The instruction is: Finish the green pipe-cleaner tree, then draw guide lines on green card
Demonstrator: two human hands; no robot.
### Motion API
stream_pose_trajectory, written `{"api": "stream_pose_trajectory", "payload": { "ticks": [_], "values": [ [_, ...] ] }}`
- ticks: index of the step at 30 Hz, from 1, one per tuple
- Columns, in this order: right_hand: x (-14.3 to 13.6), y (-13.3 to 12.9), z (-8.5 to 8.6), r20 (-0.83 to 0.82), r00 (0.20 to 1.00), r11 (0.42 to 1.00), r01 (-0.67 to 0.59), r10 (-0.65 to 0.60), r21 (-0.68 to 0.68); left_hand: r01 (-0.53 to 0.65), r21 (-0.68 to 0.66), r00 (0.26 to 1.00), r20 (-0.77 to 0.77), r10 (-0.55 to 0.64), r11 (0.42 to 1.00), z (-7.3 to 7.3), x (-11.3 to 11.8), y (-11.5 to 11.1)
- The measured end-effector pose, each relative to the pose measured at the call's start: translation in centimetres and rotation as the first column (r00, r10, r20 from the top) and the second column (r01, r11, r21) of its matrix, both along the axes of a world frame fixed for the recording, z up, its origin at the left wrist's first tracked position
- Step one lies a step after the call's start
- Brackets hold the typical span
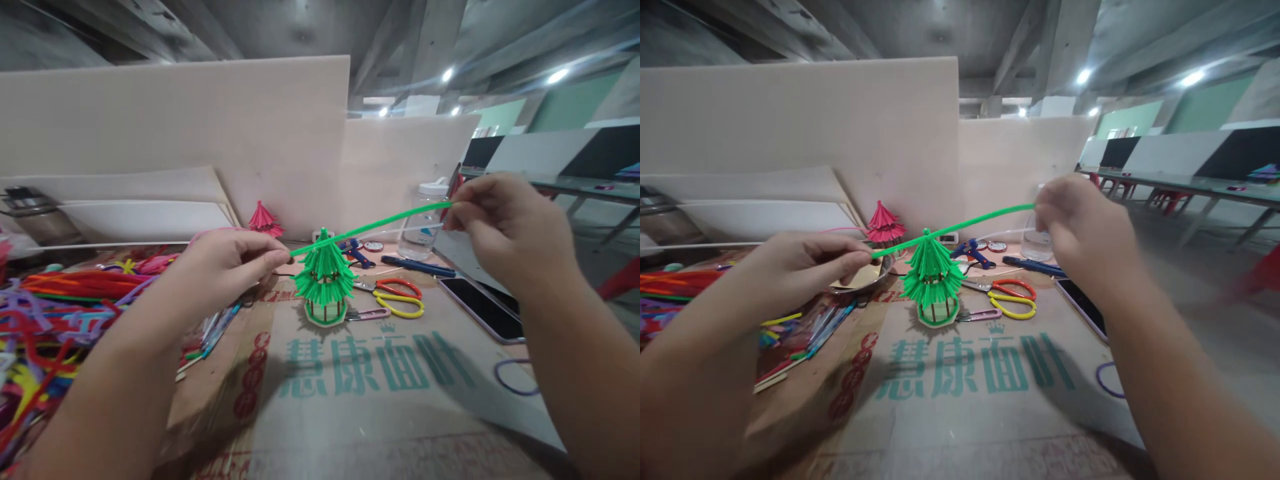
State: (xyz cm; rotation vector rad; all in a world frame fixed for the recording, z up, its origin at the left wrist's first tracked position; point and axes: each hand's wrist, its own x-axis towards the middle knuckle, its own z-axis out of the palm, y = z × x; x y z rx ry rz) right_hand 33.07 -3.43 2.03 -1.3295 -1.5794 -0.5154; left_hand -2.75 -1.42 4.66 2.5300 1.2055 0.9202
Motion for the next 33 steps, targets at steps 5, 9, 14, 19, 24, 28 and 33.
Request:
{"api": "stream_pose_trajectory", "payload": {
  "ticks": [5,9,14,19,24,28,33],
  "values": [
    [-2.7,-0.8,0.3,0.236,0.962,0.989,-0.146,0.136,0.028,0.026,0.033,0.999,-0.028,-0.025,0.999,0.0,0.9,-1.1],
    [-5.7,-2.2,-0.5,0.325,0.879,0.933,-0.359,0.35,-0.035,0.07,0.004,0.998,0.0,-0.07,0.998,-0.9,2.9,-1.9],
    [-7.3,-2.7,-1.6,0.316,0.81,0.869,-0.464,0.494,-0.169,0.141,-0.084,0.987,0.089,-0.134,0.986,-1.3,3.8,-2.9],
    [-6.1,-3.7,-0.5,0.259,0.833,0.872,-0.475,0.488,-0.117,0.052,0.053,0.99,0.129,-0.059,0.997,-0.2,3.0,-3.2],
    [-4.4,-7.2,1.2,0.113,0.934,0.937,-0.345,0.338,0.055,-0.025,0.2,0.943,0.33,-0.043,0.98,-0.1,1.9,-1.4],
    [-5.7,-8.0,0.8,0.066,0.833,0.836,-0.547,0.549,-0.039,0.283,-0.092,0.88,0.421,-0.22,0.955,-2.2,3.4,-1.2],
    [-7.7,-5.7,-0.9,0.054,0.678,0.667,-0.701,0.733,-0.252,0.544,-0.333,0.838,0.171,-0.518,0.77,-3.8,6.2,-3.0]
  ]
}}
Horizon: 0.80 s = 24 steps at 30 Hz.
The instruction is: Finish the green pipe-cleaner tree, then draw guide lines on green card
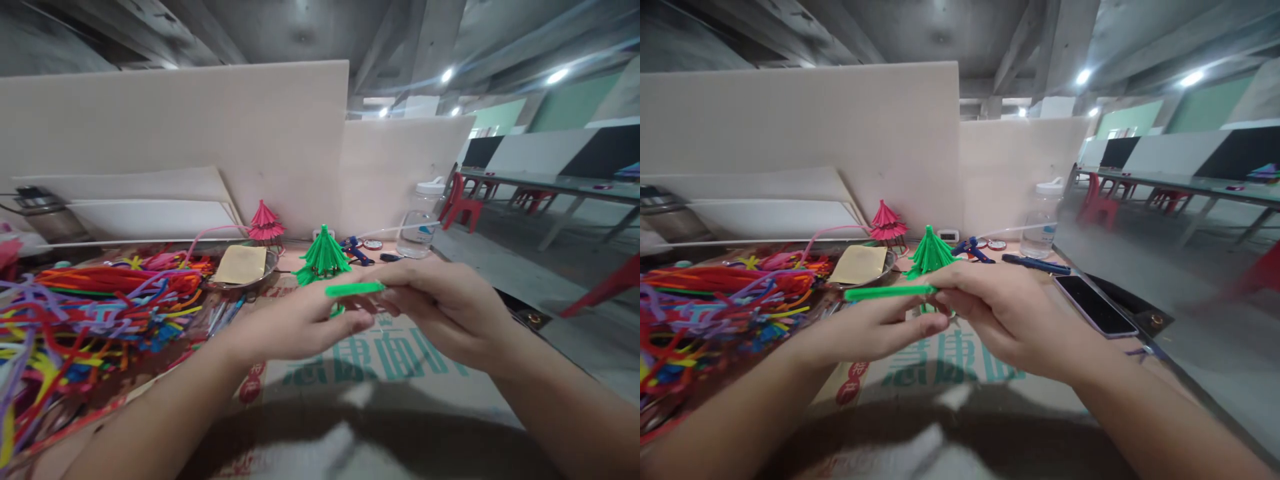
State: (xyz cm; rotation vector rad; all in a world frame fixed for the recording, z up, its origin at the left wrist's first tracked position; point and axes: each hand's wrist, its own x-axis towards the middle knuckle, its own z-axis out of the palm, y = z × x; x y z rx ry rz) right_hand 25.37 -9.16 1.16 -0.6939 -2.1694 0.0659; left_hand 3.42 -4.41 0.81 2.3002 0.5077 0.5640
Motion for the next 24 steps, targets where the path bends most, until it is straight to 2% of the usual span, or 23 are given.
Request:
{"api": "stream_pose_trajectory", "payload": {
  "ticks": [2,4,6,8,10,12,13,14,15,16,19,21,24],
  "values": [
    [0.4,1.0,-0.2,-0.061,0.997,0.998,0.055,-0.055,-0.008,0.069,-0.006,0.993,-0.093,-0.069,0.998,0.6,0.0,-0.6],
    [1.5,1.9,-0.1,-0.138,0.978,0.987,0.158,-0.158,-0.014,0.065,0.016,0.994,-0.089,-0.063,0.998,1.8,-0.9,-1.0],
    [2.8,2.8,0.2,-0.187,0.95,0.967,0.253,-0.252,-0.018,-0.012,0.071,1.0,-0.001,0.012,0.997,3.3,-2.3,-1.4],
    [3.9,3.6,0.4,-0.186,0.931,0.948,0.318,-0.314,-0.009,-0.155,0.111,0.984,0.11,0.143,0.982,4.5,-3.9,-1.4],
    [4.4,4.3,0.4,-0.123,0.934,0.942,0.335,-0.334,-0.009,-0.373,0.166,0.922,0.174,0.345,0.913,5.3,-5.4,-0.7],
    [4.1,5.0,-0.1,-0.034,0.945,0.945,0.324,-0.325,-0.031,-0.549,0.309,0.831,0.103,0.546,0.777,5.2,-6.5,0.8],
    [3.8,5.3,-0.5,0.012,0.949,0.948,0.316,-0.316,-0.047,-0.598,0.386,0.784,0.098,0.613,0.703,4.9,-6.9,1.9],
    [3.3,5.7,-1.1,0.061,0.949,0.948,0.314,-0.31,-0.058,-0.63,0.412,0.746,0.085,0.661,0.658,4.4,-7.1,3.0],
    [2.8,6.1,-1.7,0.111,0.945,0.947,0.315,-0.307,-0.064,-0.651,0.4,0.717,0.047,0.695,0.645,3.8,-7.2,4.1],
    [2.3,6.6,-2.4,0.163,0.938,0.946,0.319,-0.306,-0.058,-0.635,0.37,0.721,-0.033,0.692,0.679,3.0,-7.2,5.1],
    [1.2,8.1,-4.7,0.269,0.904,0.937,0.35,-0.331,-0.022,-0.514,0.258,0.778,-0.26,0.572,0.818,0.7,-6.7,7.5],
    [0.9,8.8,-6.1,0.285,0.895,0.933,0.359,-0.343,-0.004,-0.473,0.217,0.79,-0.325,0.52,0.854,-0.5,-6.1,8.4],
    [0.7,9.4,-7.4,0.269,0.894,0.929,0.37,-0.359,0.012,-0.447,0.15,0.827,-0.306,0.471,0.882,-1.9,-5.2,9.1]
  ]
}}
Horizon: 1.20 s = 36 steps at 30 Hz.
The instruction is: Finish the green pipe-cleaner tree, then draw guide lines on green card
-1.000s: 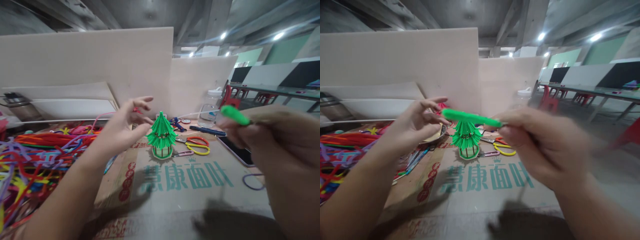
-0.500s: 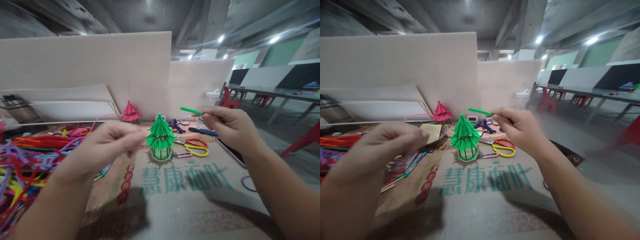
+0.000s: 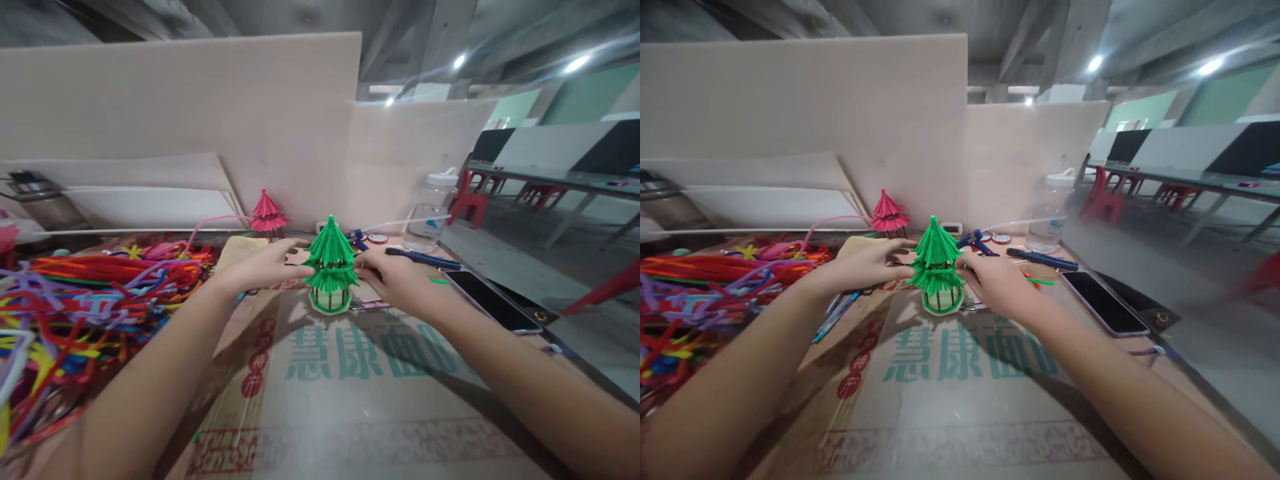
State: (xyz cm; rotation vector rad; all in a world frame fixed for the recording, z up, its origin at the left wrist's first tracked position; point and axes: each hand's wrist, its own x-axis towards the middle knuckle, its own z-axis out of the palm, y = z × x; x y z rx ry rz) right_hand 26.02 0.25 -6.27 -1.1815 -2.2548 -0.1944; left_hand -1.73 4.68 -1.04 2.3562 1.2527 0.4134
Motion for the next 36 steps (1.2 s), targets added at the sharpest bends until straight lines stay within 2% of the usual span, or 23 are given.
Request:
{"api": "stream_pose_trajectory", "payload": {
  "ticks": [5,10,15,19,22,27,36],
  "values": [
    [-0.3,0.1,-0.7,0.002,1.0,0.999,0.015,-0.016,0.028,0.072,-0.039,0.982,0.176,-0.064,0.997,-1.4,1.5,0.4],
    [-0.5,0.2,-1.0,-0.041,0.999,0.998,0.008,-0.006,0.059,0.04,-0.015,0.96,0.279,-0.034,0.999,-2.7,2.3,1.1],
    [-0.1,0.9,-0.9,-0.065,0.994,0.991,-0.08,0.088,0.11,0.006,-0.007,0.959,0.284,-0.004,1.0,-2.9,2.5,1.2],
    [0.3,1.7,-1.1,-0.082,0.991,0.984,-0.095,0.108,0.149,-0.011,-0.001,0.957,0.289,0.01,1.0,-2.9,2.7,1.2],
    [0.5,2.2,-1.3,-0.143,0.984,0.988,-0.091,0.109,0.124,0.002,-0.013,0.953,0.304,0.002,1.0,-3.1,2.8,1.4],
    [0.6,2.3,-1.1,-0.243,0.956,0.986,-0.159,0.164,0.041,0.011,-0.009,0.953,0.304,-0.008,1.0,-3.2,2.8,1.4],
    [0.1,3.3,-0.3,-0.274,0.962,0.997,-0.024,0.002,-0.076,-0.012,-0.019,0.961,0.276,0.016,1.0,-2.8,2.7,1.2]
  ]
}}
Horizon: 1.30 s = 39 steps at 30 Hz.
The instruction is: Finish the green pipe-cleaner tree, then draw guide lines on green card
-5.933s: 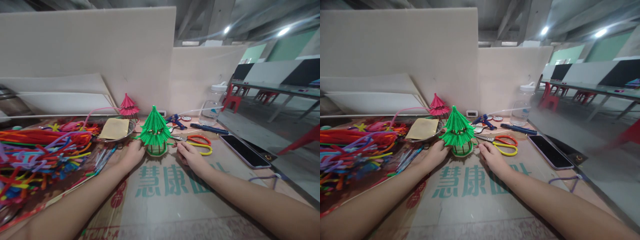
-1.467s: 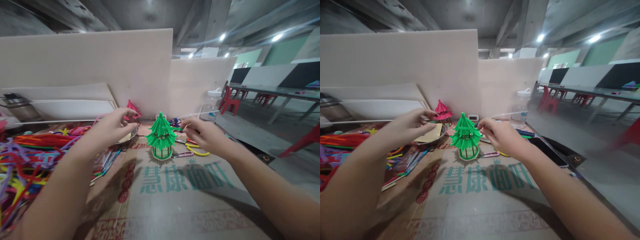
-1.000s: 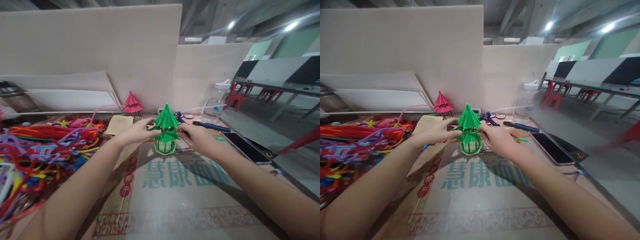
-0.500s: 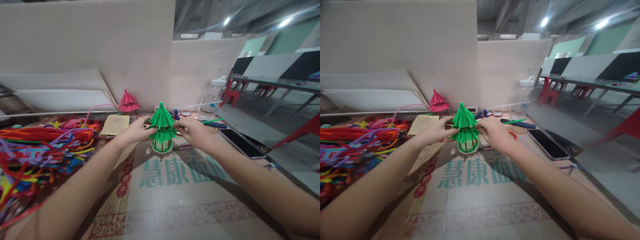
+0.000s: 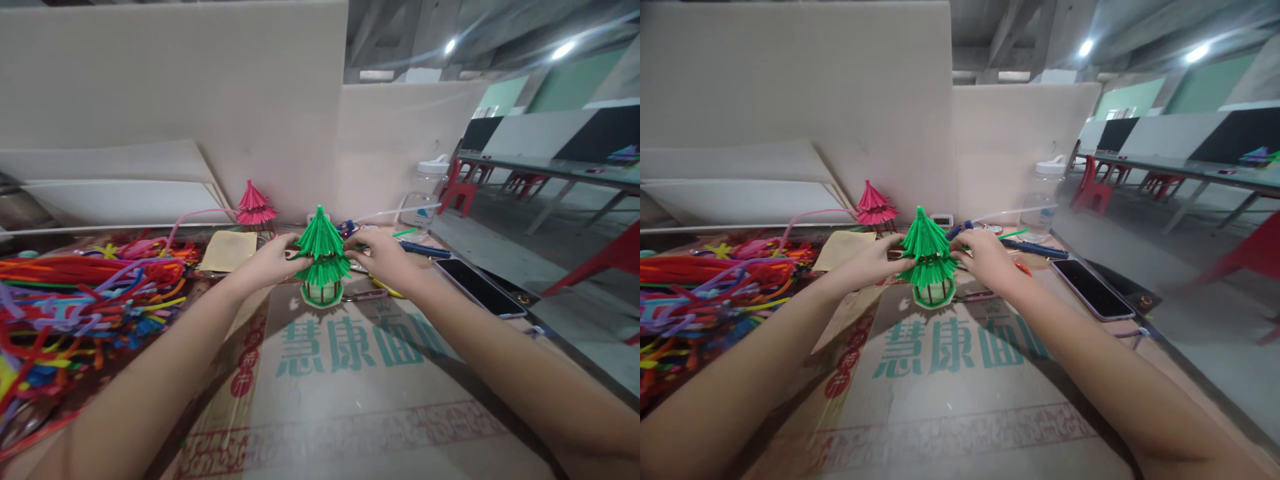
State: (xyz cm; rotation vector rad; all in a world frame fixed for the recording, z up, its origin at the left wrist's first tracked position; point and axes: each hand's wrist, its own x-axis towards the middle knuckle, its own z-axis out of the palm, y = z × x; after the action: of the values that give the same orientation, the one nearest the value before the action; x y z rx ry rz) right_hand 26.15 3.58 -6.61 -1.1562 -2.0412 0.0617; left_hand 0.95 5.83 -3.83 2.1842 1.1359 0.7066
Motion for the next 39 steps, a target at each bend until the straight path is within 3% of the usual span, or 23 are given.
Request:
{"api": "stream_pose_trajectory", "payload": {
  "ticks": [7,14,24,28,30,34,39],
  "values": [
    [0.8,1.0,0.3,-0.012,0.999,0.989,0.045,-0.048,-0.142,0.013,-0.042,1.0,0.015,-0.013,0.999,0.3,0.2,-0.4],
    [0.5,2.7,2.4,0.042,0.998,0.977,-0.037,0.047,-0.211,0.006,0.003,1.0,-0.017,-0.006,1.0,0.2,0.1,-0.3],
    [1.4,2.4,1.6,0.003,0.997,0.966,-0.068,0.071,-0.25,-0.038,-0.032,0.999,-0.038,0.036,0.999,0.2,-0.2,-0.2],
    [1.9,2.0,1.8,-0.016,0.996,0.957,-0.088,0.087,-0.278,-0.189,0.175,0.965,-0.147,0.215,0.966,1.3,-1.1,-0.4],
    [2.0,1.7,1.9,-0.023,0.996,0.953,-0.089,0.086,-0.291,-0.2,0.259,0.943,-0.21,0.257,0.945,2.4,-1.5,-0.9],
    [2.4,1.1,2.3,-0.031,0.995,0.945,-0.101,0.096,-0.311,-0.09,0.22,0.955,-0.258,0.147,0.971,3.9,-1.7,-2.3],
    [2.5,0.6,2.9,0.013,0.995,0.933,-0.084,0.095,-0.35,0.029,0.164,0.967,-0.254,0.014,0.986,3.2,-0.7,-2.5]
  ]
}}
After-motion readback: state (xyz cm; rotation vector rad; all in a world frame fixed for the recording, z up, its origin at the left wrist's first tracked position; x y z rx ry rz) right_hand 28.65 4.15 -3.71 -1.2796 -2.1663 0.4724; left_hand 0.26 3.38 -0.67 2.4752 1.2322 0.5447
